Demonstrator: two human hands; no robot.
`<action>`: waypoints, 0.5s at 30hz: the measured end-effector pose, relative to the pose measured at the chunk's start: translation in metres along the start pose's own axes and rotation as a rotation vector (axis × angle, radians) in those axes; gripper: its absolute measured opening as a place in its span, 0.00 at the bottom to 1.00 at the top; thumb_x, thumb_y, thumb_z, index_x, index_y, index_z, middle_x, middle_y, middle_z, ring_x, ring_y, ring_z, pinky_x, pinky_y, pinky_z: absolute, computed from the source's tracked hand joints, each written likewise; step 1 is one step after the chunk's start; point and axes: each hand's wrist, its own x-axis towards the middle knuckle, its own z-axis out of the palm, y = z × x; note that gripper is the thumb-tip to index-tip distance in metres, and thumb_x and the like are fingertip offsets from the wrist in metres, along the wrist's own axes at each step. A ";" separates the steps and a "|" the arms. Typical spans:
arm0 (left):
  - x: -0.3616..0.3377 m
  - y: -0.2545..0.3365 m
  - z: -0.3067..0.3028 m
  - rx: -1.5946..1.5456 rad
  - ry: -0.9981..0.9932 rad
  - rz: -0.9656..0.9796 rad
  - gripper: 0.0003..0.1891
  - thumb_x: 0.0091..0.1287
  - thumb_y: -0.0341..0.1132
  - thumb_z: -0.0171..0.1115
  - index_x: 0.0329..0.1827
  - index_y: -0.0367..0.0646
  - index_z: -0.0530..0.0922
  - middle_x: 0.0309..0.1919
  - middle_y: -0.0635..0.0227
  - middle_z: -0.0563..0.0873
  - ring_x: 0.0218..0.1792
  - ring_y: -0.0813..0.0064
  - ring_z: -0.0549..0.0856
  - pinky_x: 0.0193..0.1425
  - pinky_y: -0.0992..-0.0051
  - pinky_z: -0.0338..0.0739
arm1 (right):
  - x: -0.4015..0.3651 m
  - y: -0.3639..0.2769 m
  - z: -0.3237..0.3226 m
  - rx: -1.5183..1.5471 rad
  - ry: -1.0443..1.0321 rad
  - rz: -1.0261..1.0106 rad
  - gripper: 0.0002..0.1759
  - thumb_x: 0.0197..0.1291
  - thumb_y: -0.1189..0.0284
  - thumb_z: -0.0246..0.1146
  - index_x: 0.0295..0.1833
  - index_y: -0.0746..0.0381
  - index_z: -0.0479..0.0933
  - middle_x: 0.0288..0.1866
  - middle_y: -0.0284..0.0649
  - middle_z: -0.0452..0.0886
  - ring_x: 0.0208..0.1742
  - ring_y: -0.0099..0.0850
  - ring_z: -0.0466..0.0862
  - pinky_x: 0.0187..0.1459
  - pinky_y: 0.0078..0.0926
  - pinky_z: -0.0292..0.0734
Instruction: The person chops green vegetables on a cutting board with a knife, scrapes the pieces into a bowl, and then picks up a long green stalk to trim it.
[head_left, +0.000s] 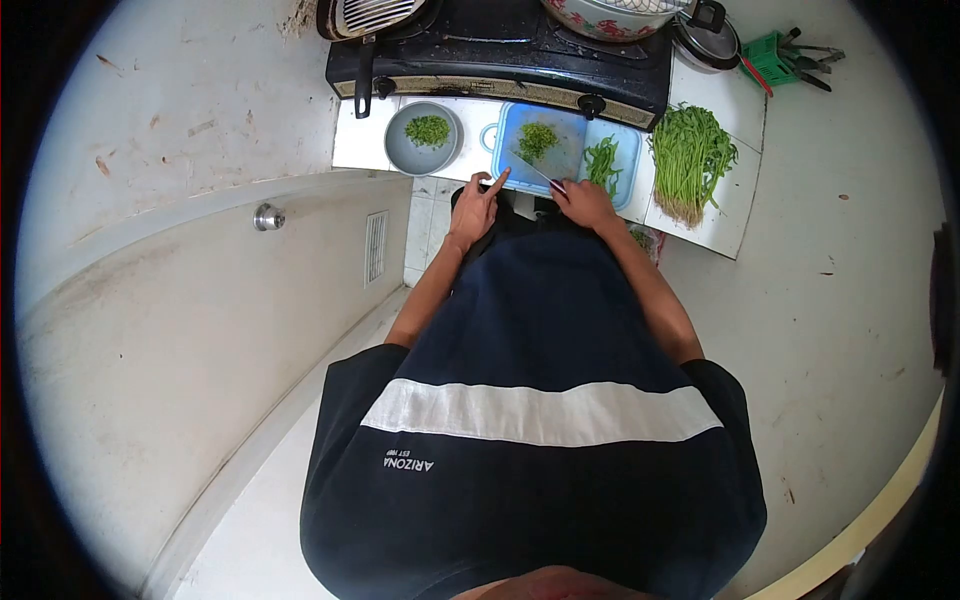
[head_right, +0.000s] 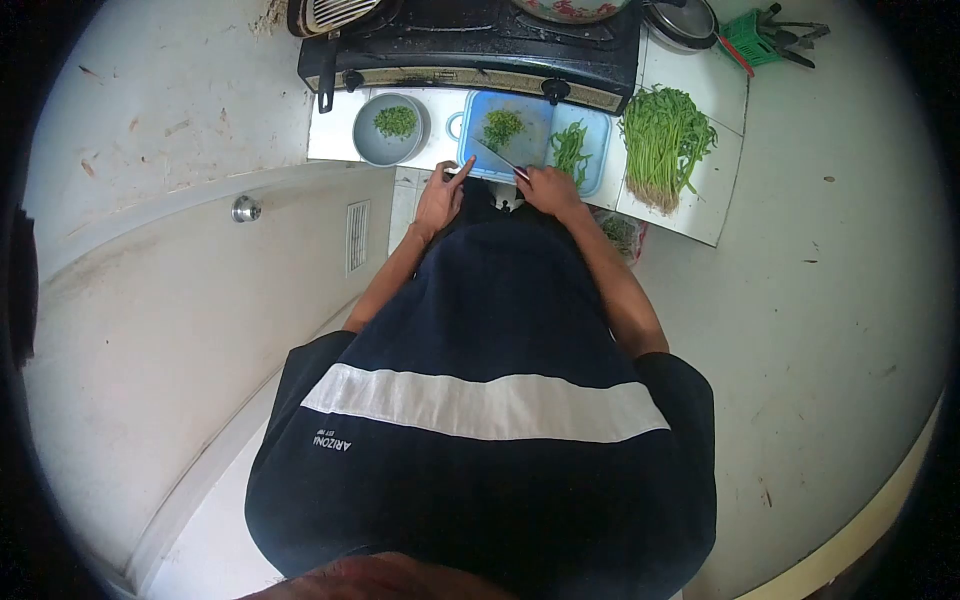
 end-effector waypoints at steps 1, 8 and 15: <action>0.000 0.000 0.000 -0.024 -0.010 -0.010 0.43 0.68 0.23 0.61 0.86 0.66 0.65 0.65 0.49 0.74 0.59 0.46 0.81 0.67 0.55 0.79 | 0.000 0.000 -0.002 0.012 -0.013 -0.001 0.26 0.76 0.49 0.58 0.44 0.62 0.86 0.33 0.57 0.88 0.38 0.59 0.89 0.46 0.57 0.85; -0.004 0.002 0.002 -0.070 0.012 -0.015 0.42 0.70 0.25 0.62 0.87 0.67 0.64 0.67 0.48 0.72 0.56 0.46 0.82 0.67 0.56 0.80 | -0.002 -0.005 0.004 0.072 -0.088 -0.054 0.27 0.76 0.48 0.58 0.46 0.62 0.85 0.34 0.57 0.87 0.39 0.59 0.89 0.46 0.57 0.84; -0.003 0.008 0.006 -0.307 0.034 -0.123 0.39 0.71 0.27 0.67 0.85 0.65 0.68 0.66 0.53 0.71 0.49 0.57 0.84 0.60 0.62 0.82 | -0.002 -0.007 0.018 0.096 -0.059 -0.034 0.27 0.76 0.47 0.58 0.47 0.62 0.85 0.37 0.58 0.88 0.43 0.58 0.88 0.49 0.56 0.83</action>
